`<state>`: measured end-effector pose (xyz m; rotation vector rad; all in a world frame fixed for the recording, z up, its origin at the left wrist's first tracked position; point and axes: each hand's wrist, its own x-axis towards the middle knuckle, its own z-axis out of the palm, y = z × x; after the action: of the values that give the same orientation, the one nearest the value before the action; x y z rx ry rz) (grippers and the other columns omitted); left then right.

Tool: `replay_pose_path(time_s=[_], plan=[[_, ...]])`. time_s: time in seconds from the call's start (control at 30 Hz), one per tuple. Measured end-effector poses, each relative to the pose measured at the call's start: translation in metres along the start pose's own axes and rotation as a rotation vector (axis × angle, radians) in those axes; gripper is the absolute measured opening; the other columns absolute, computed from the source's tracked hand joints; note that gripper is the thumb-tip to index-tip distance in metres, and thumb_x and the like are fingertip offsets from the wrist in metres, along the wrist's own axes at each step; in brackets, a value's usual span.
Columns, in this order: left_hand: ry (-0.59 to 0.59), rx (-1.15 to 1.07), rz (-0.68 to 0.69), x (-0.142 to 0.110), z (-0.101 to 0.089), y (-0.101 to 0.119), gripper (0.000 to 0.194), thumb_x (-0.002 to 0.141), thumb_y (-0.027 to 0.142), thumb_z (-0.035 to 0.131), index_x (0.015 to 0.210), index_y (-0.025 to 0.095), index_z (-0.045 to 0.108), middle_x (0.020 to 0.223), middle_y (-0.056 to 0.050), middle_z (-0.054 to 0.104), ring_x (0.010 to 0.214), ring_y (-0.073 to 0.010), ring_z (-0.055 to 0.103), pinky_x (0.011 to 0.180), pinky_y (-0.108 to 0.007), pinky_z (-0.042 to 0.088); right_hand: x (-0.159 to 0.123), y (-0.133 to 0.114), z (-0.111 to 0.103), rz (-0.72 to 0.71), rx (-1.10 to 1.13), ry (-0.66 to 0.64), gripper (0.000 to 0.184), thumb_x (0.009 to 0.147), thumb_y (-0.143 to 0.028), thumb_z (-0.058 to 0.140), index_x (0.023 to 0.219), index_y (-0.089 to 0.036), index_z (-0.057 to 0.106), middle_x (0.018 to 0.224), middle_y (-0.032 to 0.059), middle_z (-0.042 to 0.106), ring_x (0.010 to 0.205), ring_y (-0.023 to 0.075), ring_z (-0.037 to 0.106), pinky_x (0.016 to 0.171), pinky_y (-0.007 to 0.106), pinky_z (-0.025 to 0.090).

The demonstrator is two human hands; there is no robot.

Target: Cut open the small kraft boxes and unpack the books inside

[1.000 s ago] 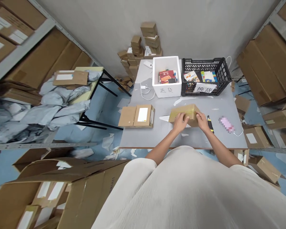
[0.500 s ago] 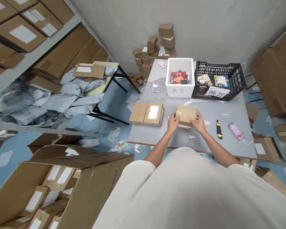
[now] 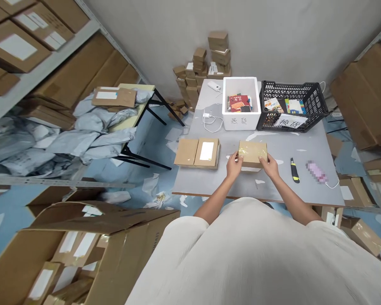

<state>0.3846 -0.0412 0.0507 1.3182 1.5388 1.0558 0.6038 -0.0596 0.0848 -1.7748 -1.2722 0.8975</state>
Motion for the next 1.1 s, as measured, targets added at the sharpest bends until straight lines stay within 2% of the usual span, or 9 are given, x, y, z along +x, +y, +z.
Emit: replay_pose_path(time_s=[0.13,0.47,0.6,0.67,0.77,0.87,0.93,1.0,1.1], plan=[[-0.043,-0.049,-0.006,0.002,0.024,0.016,0.047,0.105,0.043,0.07,0.148,0.024,0.071,0.142,-0.013,0.074,0.126,-0.0282,0.073,0.108,-0.041,0.059,0.005,0.006,-0.027,-0.002,-0.011,0.05,0.066,0.088,-0.068,0.065,0.128,-0.018,0.08,0.116,0.0115,0.083,0.102,0.0313,0.069,0.094,0.044,0.056],[-0.221,-0.129,0.001,-0.001,0.121,0.04,0.049,0.103,0.042,0.071,0.149,0.023,0.069,0.143,-0.014,0.074,0.125,-0.0292,0.074,0.108,-0.043,0.059,0.016,0.047,-0.113,0.044,-0.045,0.204,0.061,0.09,-0.06,0.065,0.135,-0.021,0.078,0.128,0.0118,0.083,0.115,0.0345,0.073,0.102,0.047,0.058],[-0.309,-0.062,-0.025,-0.006,0.146,0.044,0.051,0.103,0.036,0.07,0.152,0.021,0.065,0.144,-0.016,0.073,0.129,-0.0297,0.072,0.111,-0.044,0.058,0.015,0.066,-0.137,0.088,-0.065,0.206,0.06,0.089,-0.06,0.065,0.133,-0.022,0.079,0.123,0.0115,0.084,0.111,0.0354,0.074,0.1,0.048,0.059],[-0.28,0.051,0.046,-0.009,0.152,0.048,0.056,0.102,0.033,0.071,0.156,0.022,0.061,0.148,-0.016,0.07,0.135,-0.0318,0.068,0.114,-0.048,0.056,0.015,0.073,-0.143,0.103,-0.08,0.19,0.06,0.089,-0.061,0.064,0.132,-0.022,0.079,0.121,0.012,0.085,0.109,0.036,0.075,0.098,0.049,0.06],[-0.217,0.243,0.281,-0.013,0.155,0.062,0.056,0.102,0.026,0.066,0.157,0.025,0.059,0.156,-0.016,0.063,0.148,-0.0335,0.058,0.122,-0.051,0.05,0.016,0.077,-0.144,0.084,-0.088,0.156,0.062,0.091,-0.065,0.063,0.134,-0.022,0.078,0.124,0.0127,0.083,0.111,0.0361,0.074,0.101,0.051,0.059],[-0.308,0.321,0.466,-0.018,0.156,0.081,0.046,0.107,0.021,0.054,0.152,0.026,0.062,0.153,-0.014,0.066,0.145,-0.0291,0.06,0.122,-0.047,0.05,0.021,0.074,-0.137,0.018,-0.054,0.136,0.067,0.097,-0.071,0.058,0.14,-0.022,0.077,0.136,0.0143,0.079,0.122,0.0355,0.072,0.111,0.053,0.056],[-0.326,0.384,0.483,-0.022,0.156,0.091,0.041,0.11,0.027,0.054,0.15,0.025,0.064,0.15,-0.013,0.068,0.142,-0.0296,0.061,0.121,-0.047,0.049,0.027,0.072,-0.128,-0.048,-0.009,0.084,0.069,0.101,-0.074,0.051,0.14,-0.024,0.077,0.144,0.0141,0.076,0.132,0.0345,0.069,0.12,0.053,0.051],[-0.26,0.478,0.429,-0.024,0.152,0.098,0.042,0.109,0.038,0.061,0.149,0.024,0.065,0.149,-0.015,0.068,0.142,-0.0339,0.06,0.121,-0.05,0.048,0.033,0.073,-0.119,-0.089,0.035,-0.007,0.071,0.102,-0.076,0.047,0.142,-0.024,0.076,0.149,0.0134,0.073,0.138,0.0337,0.067,0.125,0.053,0.048],[-0.142,0.567,0.315,-0.02,0.138,0.096,0.051,0.104,0.047,0.069,0.15,0.024,0.064,0.148,-0.017,0.066,0.142,-0.0389,0.058,0.122,-0.053,0.045,0.038,0.081,-0.104,-0.028,0.041,-0.106,0.073,0.098,-0.075,0.054,0.147,-0.023,0.072,0.154,0.0152,0.069,0.137,0.0344,0.068,0.125,0.054,0.049]])
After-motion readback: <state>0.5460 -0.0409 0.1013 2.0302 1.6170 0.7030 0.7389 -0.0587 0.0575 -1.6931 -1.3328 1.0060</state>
